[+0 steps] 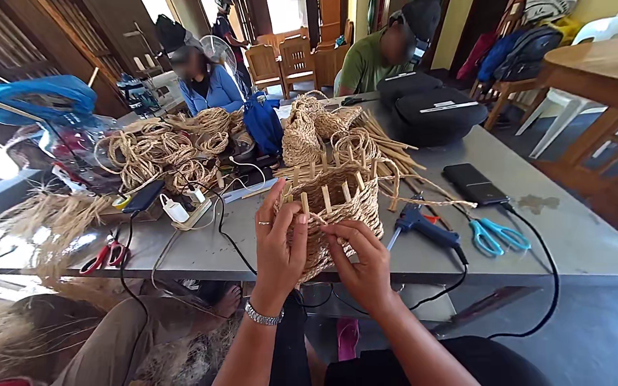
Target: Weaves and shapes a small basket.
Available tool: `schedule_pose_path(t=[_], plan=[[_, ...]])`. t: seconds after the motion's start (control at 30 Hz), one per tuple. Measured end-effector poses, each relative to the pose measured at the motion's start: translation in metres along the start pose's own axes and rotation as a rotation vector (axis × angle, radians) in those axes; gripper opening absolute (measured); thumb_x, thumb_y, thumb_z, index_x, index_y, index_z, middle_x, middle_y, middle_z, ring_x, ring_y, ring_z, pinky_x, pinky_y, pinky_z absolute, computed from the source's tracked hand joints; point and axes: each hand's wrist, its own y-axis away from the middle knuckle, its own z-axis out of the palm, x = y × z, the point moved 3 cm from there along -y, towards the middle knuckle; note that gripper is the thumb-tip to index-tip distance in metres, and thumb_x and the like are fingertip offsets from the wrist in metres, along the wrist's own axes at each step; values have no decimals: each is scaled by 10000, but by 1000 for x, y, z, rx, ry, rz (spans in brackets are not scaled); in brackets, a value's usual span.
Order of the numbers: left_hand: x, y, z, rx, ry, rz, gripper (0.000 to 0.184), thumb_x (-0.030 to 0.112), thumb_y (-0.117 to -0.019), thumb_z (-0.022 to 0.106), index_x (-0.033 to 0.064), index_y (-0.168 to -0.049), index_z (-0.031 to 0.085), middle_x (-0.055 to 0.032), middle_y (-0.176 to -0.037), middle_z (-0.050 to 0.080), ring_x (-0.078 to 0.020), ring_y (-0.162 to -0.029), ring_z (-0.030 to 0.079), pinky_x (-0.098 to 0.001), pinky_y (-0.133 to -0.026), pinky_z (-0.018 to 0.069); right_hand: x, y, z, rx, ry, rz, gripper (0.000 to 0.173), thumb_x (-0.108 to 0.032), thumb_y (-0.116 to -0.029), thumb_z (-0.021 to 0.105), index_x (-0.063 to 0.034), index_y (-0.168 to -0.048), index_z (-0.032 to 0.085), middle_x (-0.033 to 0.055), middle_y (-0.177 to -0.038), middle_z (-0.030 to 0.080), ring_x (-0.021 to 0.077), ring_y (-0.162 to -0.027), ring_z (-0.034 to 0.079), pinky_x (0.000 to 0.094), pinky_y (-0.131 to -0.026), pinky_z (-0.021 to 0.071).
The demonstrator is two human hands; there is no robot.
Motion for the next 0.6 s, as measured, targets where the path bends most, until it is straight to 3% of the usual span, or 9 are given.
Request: schedule_pose_path(t=[0.1,0.2,0.33,0.47,0.53,0.6], plan=[[-1,-5,-9,-90,19,8,291,249,-1073,440,104,-1045,691,-60,-1612,380,-229,-1477,368,-459,-1181,366,-1,-1,-2,-1,-6,5,168,-38,-979,611,10,-1059,752,108,-1027,715,99,-933,678,218,-825,582],[0,-18,-20,-194,-34,21,243,259,-1036,502,132,-967,697,-34,-1558,436,-184,-1407,445,-422,-1114,442,-1,-1,-5,7,-36,36,153,-33,-980,614,17,-1048,742,100,-1018,716,96,-911,684,232,-808,597],[5,-43,-29,-399,-81,85,212,245,-967,548,143,-904,722,-12,-1526,494,-193,-1422,438,-465,-1137,404,2,-2,-10,6,-141,124,141,-39,-985,624,14,-1074,720,88,-1019,685,118,-887,680,287,-786,616],[9,-53,-27,-485,-58,124,168,196,-959,578,127,-925,728,-27,-1313,608,-129,-1240,567,-331,-1005,508,3,-5,-17,-23,-228,182,193,-155,-1012,628,-7,-1115,698,71,-1049,688,139,-893,690,333,-787,624],[8,-56,-27,-512,-62,125,163,198,-959,584,117,-964,726,-31,-1212,607,-124,-1138,585,-315,-951,513,2,-6,-18,-7,-214,177,191,-139,-1027,595,0,-1111,696,75,-1027,686,133,-864,684,331,-764,623],[7,-58,-25,-525,-76,129,180,221,-963,573,118,-985,719,-42,-1196,605,-127,-1094,594,-323,-916,522,-1,-5,-19,10,-193,176,166,-74,-1012,596,22,-1128,666,89,-1012,685,131,-839,681,332,-757,623]])
